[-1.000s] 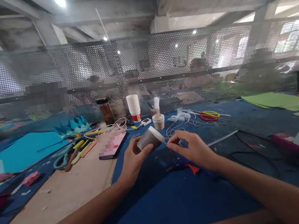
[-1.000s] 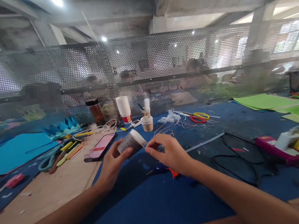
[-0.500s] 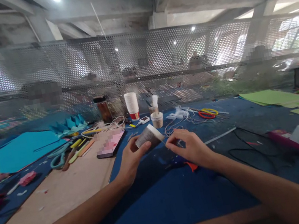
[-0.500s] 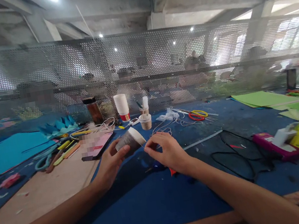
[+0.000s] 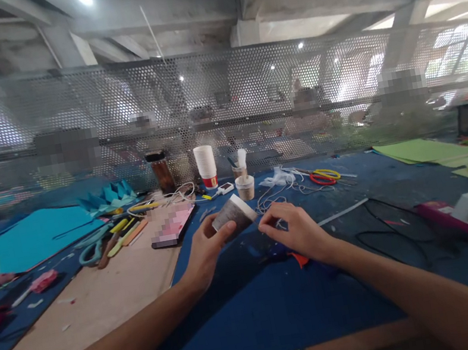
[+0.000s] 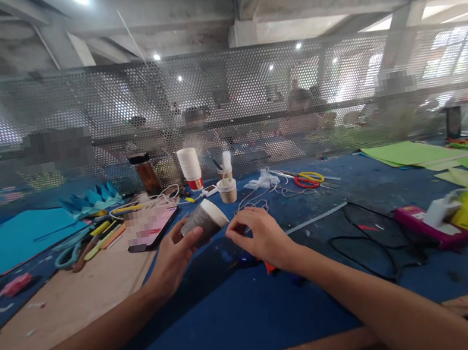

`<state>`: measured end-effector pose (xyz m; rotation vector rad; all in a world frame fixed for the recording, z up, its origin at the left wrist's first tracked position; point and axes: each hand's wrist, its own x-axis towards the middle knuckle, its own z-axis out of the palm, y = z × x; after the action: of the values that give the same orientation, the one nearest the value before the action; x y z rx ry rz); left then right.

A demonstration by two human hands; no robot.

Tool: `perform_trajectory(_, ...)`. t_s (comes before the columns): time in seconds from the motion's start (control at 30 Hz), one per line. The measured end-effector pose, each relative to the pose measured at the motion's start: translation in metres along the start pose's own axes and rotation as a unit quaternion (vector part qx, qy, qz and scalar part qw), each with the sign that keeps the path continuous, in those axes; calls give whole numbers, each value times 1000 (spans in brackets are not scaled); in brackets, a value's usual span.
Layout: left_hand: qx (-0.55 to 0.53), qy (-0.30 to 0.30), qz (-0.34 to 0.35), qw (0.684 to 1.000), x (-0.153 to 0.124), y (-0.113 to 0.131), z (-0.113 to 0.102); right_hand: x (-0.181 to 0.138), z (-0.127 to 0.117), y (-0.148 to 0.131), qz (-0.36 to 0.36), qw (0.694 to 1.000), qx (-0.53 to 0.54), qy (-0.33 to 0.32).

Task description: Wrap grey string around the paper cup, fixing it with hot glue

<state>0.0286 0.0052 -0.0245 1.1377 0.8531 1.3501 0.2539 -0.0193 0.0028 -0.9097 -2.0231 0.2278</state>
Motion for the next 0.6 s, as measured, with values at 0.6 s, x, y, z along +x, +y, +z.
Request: perform_trajectory(0.6, -61, -21, -34, 997, -9, 10, 11, 1, 1, 3, 9, 1000, -16, -2)
